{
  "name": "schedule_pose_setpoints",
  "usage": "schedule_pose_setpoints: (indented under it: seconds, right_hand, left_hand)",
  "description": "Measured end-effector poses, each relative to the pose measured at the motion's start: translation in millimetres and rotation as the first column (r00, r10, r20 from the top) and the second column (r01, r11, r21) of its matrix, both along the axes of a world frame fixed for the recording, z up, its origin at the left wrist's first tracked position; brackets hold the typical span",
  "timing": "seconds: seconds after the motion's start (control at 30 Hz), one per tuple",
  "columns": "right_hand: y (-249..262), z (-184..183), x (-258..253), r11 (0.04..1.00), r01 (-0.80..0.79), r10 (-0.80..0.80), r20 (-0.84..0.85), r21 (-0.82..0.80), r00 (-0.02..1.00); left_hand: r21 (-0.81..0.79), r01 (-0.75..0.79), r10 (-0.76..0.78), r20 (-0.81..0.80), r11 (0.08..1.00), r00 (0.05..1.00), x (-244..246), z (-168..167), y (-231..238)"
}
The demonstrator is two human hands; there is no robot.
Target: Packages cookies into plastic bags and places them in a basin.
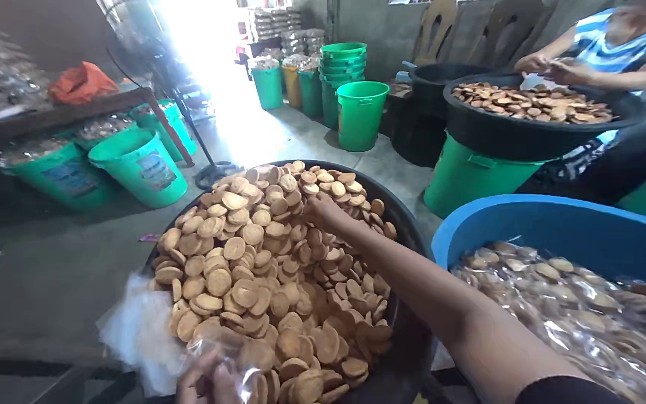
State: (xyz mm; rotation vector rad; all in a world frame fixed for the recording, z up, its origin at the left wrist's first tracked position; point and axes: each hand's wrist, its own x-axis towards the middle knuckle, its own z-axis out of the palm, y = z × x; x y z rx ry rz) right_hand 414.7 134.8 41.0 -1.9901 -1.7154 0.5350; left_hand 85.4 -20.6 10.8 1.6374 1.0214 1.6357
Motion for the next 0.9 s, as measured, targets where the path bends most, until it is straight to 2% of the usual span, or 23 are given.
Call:
schedule_pose_setpoints:
  seconds: [0.2,0.3,0.37,0.4,0.43,0.47,0.5,0.53,0.57,0.6,0.63,0.67,0.7,0.73,0.77,0.83,0.87,0.9]
  right_hand:
    - [19,3,-10,0.973,0.062,-0.045,0.079,-0.221,0.996]
    - [-3,-1,-24,0.985,-0.024,0.069,0.260,-0.171,0.963]
    - [-25,-1,-32,0.986,-0.138,0.161,0.303,-0.095,0.939]
    - [-38,2,-32,0.986,-0.156,0.165,0.201,-0.060,0.966]
    - [-52,8,-29,0.989,-0.147,0.147,0.000,-0.002,0.989]
    - [-66,11,-25,0.991,-0.108,0.125,-0.282,0.074,0.951]
    - [-79,13,-21,0.992,-0.044,0.107,-0.594,0.120,0.797]
    - [-92,12,-19,0.992,0.019,0.095,-0.840,0.124,0.534]
    - [-103,11,-19,0.992,0.056,0.091,-0.961,0.109,0.261]
    - [-114,10,-19,0.994,0.047,0.096,-0.992,0.100,0.077]
    - [-125,11,-22,0.993,0.002,0.118,-0.993,0.118,-0.003]
    - [-136,13,-27,0.988,-0.052,0.146,-0.989,0.146,0.006]
    - [-149,18,-35,0.977,-0.111,0.193,-0.978,0.183,0.079]
    - [-162,23,-43,0.957,-0.181,0.264,-0.942,0.228,0.207]
    - [-174,28,-51,0.930,-0.247,0.352,-0.854,0.272,0.383]
    - [-194,28,-65,0.878,-0.326,0.465,-0.464,0.351,0.754]
    - [-200,24,-71,0.860,-0.326,0.438,-0.239,0.393,0.867]
    - [-203,19,-77,0.852,-0.309,0.374,-0.079,0.423,0.924]
  left_hand:
    - [-0.006,-0.023,0.023,-0.026,1.000,0.999,-1,-3,3]
    - [0.011,-0.061,0.061,-0.067,0.998,0.996,0,-5,3]
    - [0.075,-0.104,0.116,-0.183,0.992,0.976,-4,-6,4]
    - [0.117,-0.112,0.139,-0.260,0.987,0.956,-5,-6,3]
    - [0.155,-0.104,0.151,-0.336,0.982,0.930,-6,-4,2]
    - [0.179,-0.083,0.149,-0.401,0.980,0.904,-5,-1,1]
    - [0.174,-0.049,0.124,-0.457,0.984,0.881,-2,2,0]
    - [0.155,-0.010,0.088,-0.509,0.988,0.856,3,6,0]
    - [0.143,0.019,0.064,-0.554,0.990,0.830,11,9,1]
    - [0.134,0.041,0.048,-0.597,0.990,0.801,22,12,5]
    - [0.121,0.052,0.038,-0.640,0.991,0.768,35,15,9]
    - [0.092,0.062,0.018,-0.684,0.994,0.729,47,21,13]
    - [0.038,0.070,-0.021,-0.718,0.997,0.695,58,29,16]
    - [-0.034,0.068,-0.071,-0.736,0.997,0.673,68,39,19]
    - [-0.121,0.059,-0.130,-0.741,0.991,0.659,77,49,21]
    - [-0.253,0.068,-0.237,-0.735,0.965,0.635,90,62,20]
    - [-0.257,0.083,-0.251,-0.737,0.963,0.628,95,62,18]
    - [-0.208,0.102,-0.224,-0.730,0.973,0.645,100,56,14]
